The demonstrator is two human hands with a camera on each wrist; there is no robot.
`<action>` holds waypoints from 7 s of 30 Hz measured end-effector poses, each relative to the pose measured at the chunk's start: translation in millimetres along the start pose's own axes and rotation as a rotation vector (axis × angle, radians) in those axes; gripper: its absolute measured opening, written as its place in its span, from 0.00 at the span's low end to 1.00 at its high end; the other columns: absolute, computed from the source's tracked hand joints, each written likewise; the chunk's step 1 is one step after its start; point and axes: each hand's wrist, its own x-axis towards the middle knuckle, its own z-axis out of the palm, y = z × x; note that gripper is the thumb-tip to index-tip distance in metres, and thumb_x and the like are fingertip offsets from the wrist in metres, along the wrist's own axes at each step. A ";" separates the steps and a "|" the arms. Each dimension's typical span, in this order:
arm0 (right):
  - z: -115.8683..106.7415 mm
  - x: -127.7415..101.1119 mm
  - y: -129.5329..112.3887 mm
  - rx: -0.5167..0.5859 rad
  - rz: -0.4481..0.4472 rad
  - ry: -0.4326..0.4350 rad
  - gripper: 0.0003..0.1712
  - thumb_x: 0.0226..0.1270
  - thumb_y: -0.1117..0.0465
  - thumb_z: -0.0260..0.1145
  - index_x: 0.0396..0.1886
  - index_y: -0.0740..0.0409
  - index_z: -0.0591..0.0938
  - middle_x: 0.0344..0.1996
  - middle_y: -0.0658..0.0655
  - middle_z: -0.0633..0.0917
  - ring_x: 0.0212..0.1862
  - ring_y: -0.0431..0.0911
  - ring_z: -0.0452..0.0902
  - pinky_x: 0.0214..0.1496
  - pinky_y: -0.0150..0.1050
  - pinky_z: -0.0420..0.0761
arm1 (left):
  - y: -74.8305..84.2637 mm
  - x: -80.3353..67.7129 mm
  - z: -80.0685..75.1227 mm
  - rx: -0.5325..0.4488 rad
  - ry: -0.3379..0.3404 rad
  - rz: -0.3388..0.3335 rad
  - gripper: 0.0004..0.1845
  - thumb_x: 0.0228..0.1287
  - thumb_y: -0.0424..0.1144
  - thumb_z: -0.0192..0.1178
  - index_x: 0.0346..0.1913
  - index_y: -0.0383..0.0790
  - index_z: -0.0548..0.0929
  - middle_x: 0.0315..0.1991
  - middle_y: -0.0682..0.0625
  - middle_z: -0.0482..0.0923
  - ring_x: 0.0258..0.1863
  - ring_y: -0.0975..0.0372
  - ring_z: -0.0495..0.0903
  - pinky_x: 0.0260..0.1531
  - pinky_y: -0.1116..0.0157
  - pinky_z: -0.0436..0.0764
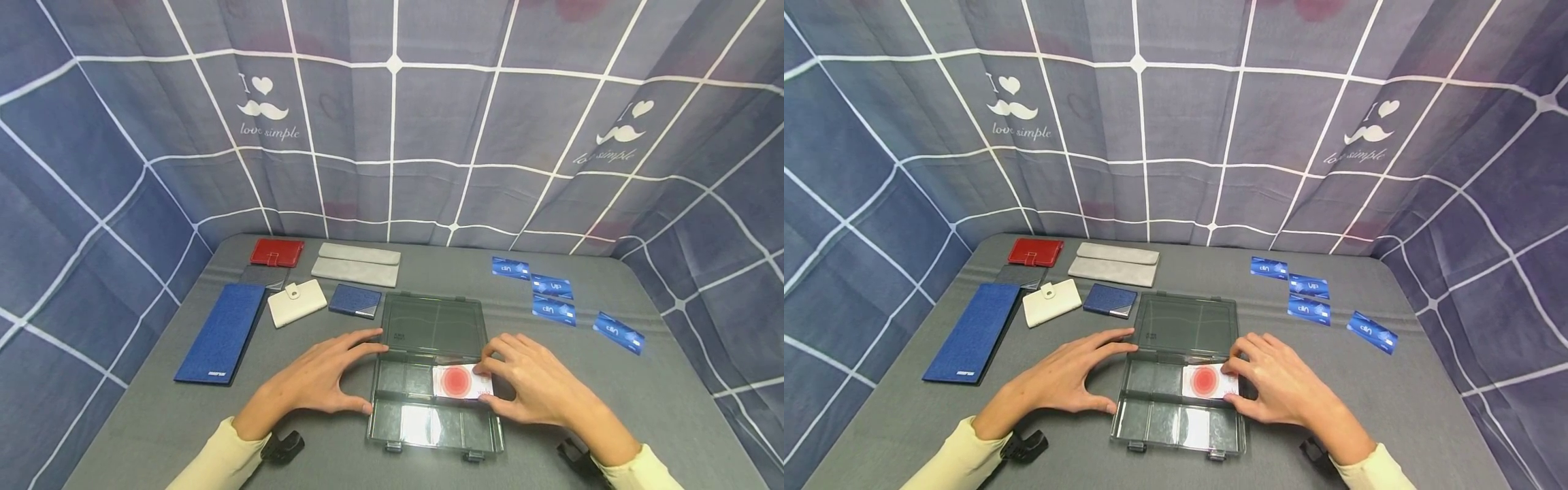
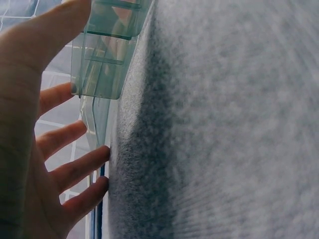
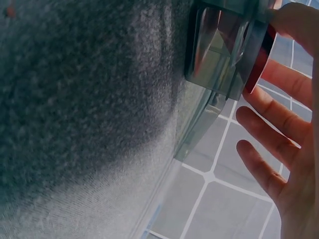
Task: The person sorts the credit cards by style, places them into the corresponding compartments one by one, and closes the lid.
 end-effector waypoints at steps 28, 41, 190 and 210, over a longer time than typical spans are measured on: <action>-12.2 -26.8 62.1 0.175 0.210 0.051 0.25 0.54 0.55 0.85 0.54 0.47 0.89 0.53 0.39 0.84 0.58 0.43 0.82 0.57 0.46 0.80 | 0.1 -0.2 0.5 -0.003 0.009 0.007 0.51 0.54 0.74 0.74 0.80 0.61 0.72 0.84 0.56 0.60 0.74 0.52 0.73 0.65 0.44 0.79; -7.9 -61.8 116.8 0.145 0.408 0.003 0.32 0.54 0.60 0.87 0.60 0.53 0.87 0.56 0.56 0.86 0.60 0.59 0.82 0.58 0.61 0.78 | -0.5 -0.9 0.2 -0.010 0.001 -0.001 0.51 0.55 0.75 0.72 0.80 0.61 0.72 0.84 0.57 0.60 0.76 0.53 0.72 0.66 0.44 0.77; -3.5 -32.4 -52.7 0.121 -0.009 0.044 0.24 0.67 0.37 0.76 0.56 0.43 0.88 0.52 0.42 0.81 0.54 0.39 0.78 0.59 0.42 0.76 | -0.2 0.5 1.5 -0.007 -0.004 -0.003 0.51 0.55 0.75 0.73 0.80 0.62 0.71 0.84 0.57 0.60 0.76 0.53 0.72 0.66 0.43 0.78; -37.0 -66.9 57.4 0.028 0.240 0.059 0.28 0.56 0.47 0.84 0.55 0.52 0.89 0.52 0.46 0.86 0.54 0.48 0.84 0.56 0.48 0.78 | -0.1 0.0 -0.5 -0.011 0.000 -0.007 0.51 0.54 0.75 0.73 0.80 0.61 0.71 0.84 0.55 0.60 0.76 0.51 0.72 0.65 0.42 0.78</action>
